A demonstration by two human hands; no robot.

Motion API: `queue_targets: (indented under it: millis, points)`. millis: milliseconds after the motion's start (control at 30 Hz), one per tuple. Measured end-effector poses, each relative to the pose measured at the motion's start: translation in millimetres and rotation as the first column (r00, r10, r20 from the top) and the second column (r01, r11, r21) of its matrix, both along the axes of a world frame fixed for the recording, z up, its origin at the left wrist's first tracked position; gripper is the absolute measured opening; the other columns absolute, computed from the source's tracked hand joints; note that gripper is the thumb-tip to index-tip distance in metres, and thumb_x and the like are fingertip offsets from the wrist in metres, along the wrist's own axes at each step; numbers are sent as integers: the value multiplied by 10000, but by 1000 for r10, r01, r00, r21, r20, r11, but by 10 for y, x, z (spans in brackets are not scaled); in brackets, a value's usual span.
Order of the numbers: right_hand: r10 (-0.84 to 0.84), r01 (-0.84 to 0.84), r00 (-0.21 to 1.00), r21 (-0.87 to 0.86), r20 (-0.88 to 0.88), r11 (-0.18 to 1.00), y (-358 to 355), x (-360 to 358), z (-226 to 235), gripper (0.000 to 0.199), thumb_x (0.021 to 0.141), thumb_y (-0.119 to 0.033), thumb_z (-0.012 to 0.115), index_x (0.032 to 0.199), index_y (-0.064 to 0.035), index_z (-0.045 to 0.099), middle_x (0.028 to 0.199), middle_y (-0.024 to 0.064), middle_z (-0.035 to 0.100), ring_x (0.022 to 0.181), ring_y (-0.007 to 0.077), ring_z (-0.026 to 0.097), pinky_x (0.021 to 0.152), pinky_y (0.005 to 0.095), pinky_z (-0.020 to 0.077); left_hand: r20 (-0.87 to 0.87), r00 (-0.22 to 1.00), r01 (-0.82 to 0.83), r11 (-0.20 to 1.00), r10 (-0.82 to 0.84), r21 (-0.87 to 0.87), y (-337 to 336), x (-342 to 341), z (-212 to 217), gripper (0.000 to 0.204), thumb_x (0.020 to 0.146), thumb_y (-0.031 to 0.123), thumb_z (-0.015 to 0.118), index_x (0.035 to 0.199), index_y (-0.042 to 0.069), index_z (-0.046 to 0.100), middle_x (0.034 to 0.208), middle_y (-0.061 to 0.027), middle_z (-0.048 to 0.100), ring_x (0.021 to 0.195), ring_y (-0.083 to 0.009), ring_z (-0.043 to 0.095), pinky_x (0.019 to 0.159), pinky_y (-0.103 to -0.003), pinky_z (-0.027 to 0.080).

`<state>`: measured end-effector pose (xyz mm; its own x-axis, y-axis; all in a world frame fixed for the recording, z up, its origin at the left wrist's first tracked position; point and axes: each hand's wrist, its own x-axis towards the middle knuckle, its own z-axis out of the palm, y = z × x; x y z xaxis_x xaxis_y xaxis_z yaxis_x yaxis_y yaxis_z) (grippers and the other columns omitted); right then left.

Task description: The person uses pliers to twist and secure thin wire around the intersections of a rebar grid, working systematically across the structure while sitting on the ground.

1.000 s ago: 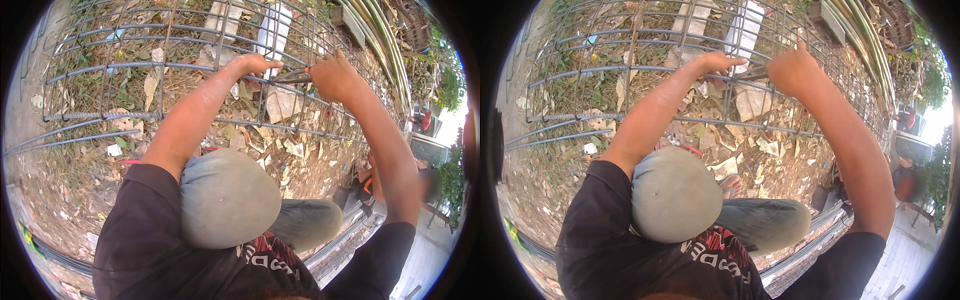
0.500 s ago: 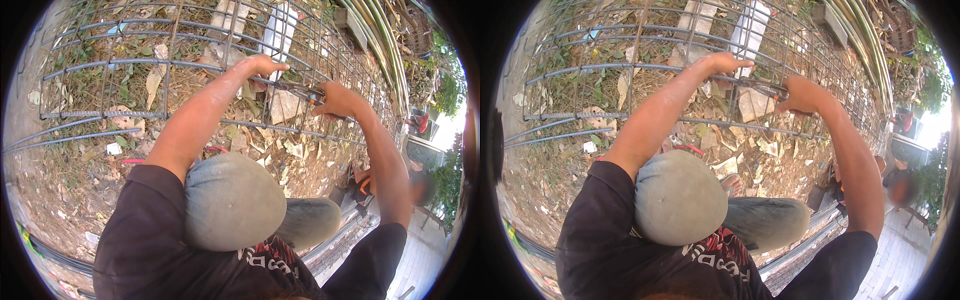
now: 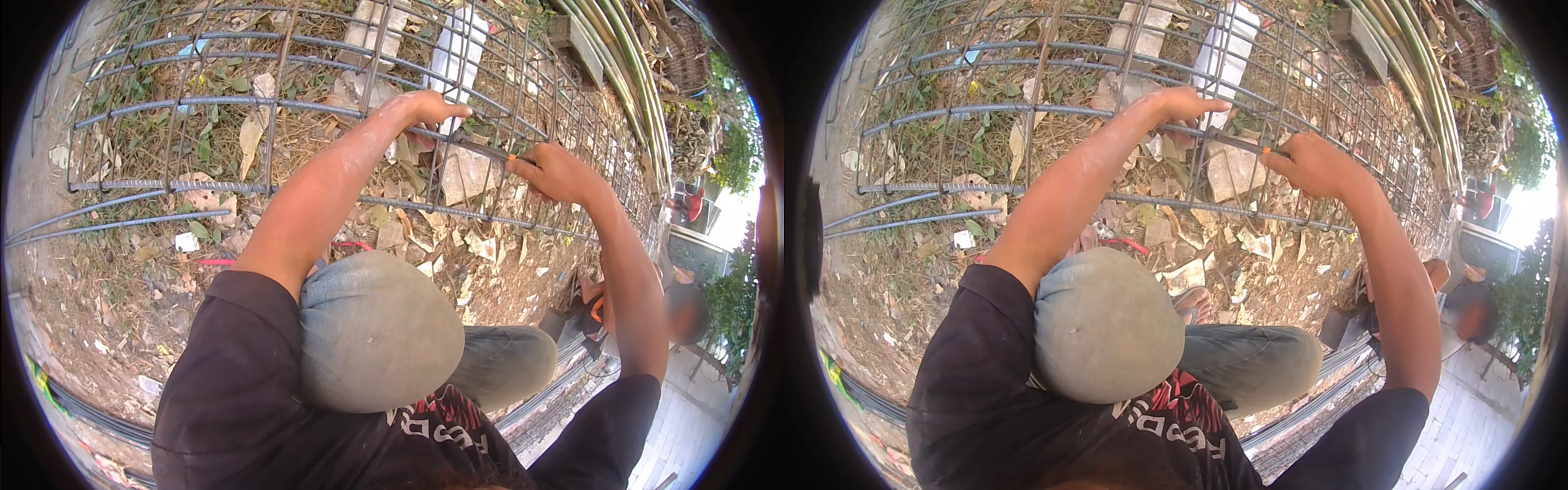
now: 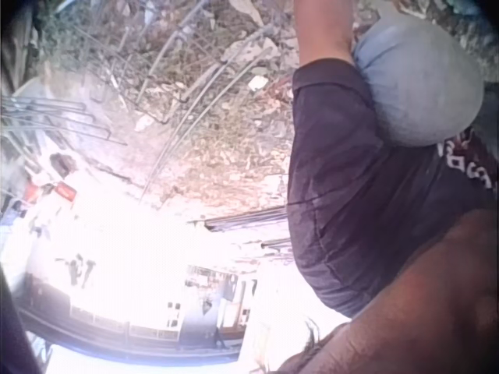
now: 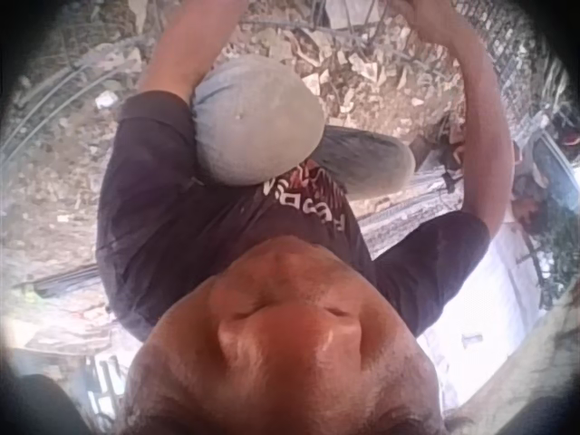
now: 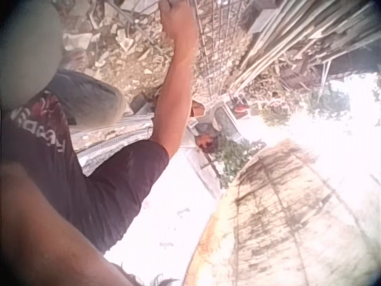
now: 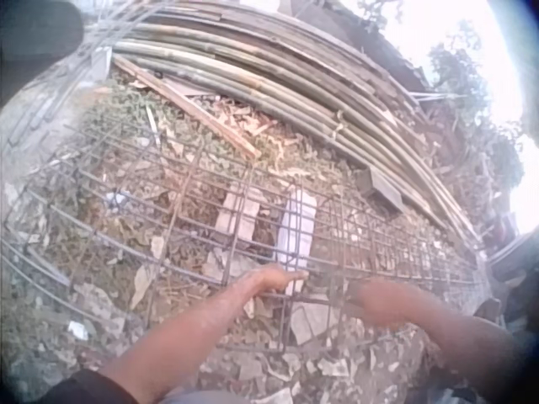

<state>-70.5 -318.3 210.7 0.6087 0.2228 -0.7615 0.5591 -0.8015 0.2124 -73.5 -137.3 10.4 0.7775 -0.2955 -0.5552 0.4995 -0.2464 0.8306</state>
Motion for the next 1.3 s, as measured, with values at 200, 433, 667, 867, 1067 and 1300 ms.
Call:
queue_targets:
  millis: [200, 433, 667, 867, 1067, 1300]
  points:
    - [361, -401, 879, 72, 313, 913, -204, -190, -169, 222, 948, -218, 611, 921, -25, 718, 815, 156, 726, 789, 299, 731, 687, 414, 576, 47, 999, 8, 999, -10, 48, -77, 55, -104, 923, 815, 760, 628, 1165, -92, 692, 1154, -272, 697, 1016, -343, 708, 853, -502, 554]
    - [550, -534, 733, -163, 401, 830, 24, -28, -134, 207, 923, -226, 663, 1051, -63, 662, 892, 134, 711, 853, 302, 725, 723, 406, 577, 22, 1000, -23, 1000, 22, 14, -26, 13, -25, 848, 828, 720, 638, 1031, -99, 725, 1057, -230, 732, 830, -308, 725, 808, -488, 540]
    - [442, -476, 782, -37, 439, 878, -346, 112, -355, 353, 852, -267, 747, 1103, -77, 587, 1019, 114, 658, 995, 302, 677, 846, 425, 548, 21, 1000, 1, 999, -2, 38, -44, 14, -35, 837, 882, 649, 619, 1217, -118, 629, 1150, -239, 693, 814, -314, 726, 797, -468, 546]
    - [521, -562, 733, -41, 439, 826, -368, 166, -378, 261, 912, -244, 668, 1102, -73, 614, 1028, 95, 674, 1034, 281, 672, 865, 407, 546, 32, 999, 9, 1000, -10, 21, -4, -10, -26, 867, 847, 692, 619, 1162, -114, 678, 1219, -286, 650, 1113, -341, 638, 931, -461, 485]
    - [441, -465, 727, -95, 527, 880, -418, -52, -462, 218, 927, -106, 569, 1130, -47, 624, 1118, 106, 658, 1089, 267, 651, 915, 392, 530, 47, 999, 18, 996, -22, 86, -9, 43, -30, 825, 852, 670, 635, 1198, -78, 682, 1190, -254, 682, 1089, -331, 646, 908, -442, 500]
    - [443, -449, 706, -133, 552, 883, -290, -143, -399, 316, 915, -62, 551, 1219, -40, 638, 1139, 106, 679, 1113, 281, 645, 954, 417, 513, 10, 1000, -14, 999, 14, 28, -22, 9, -30, 806, 856, 656, 645, 1180, -80, 681, 1162, -252, 694, 1054, -334, 663, 880, -449, 518]
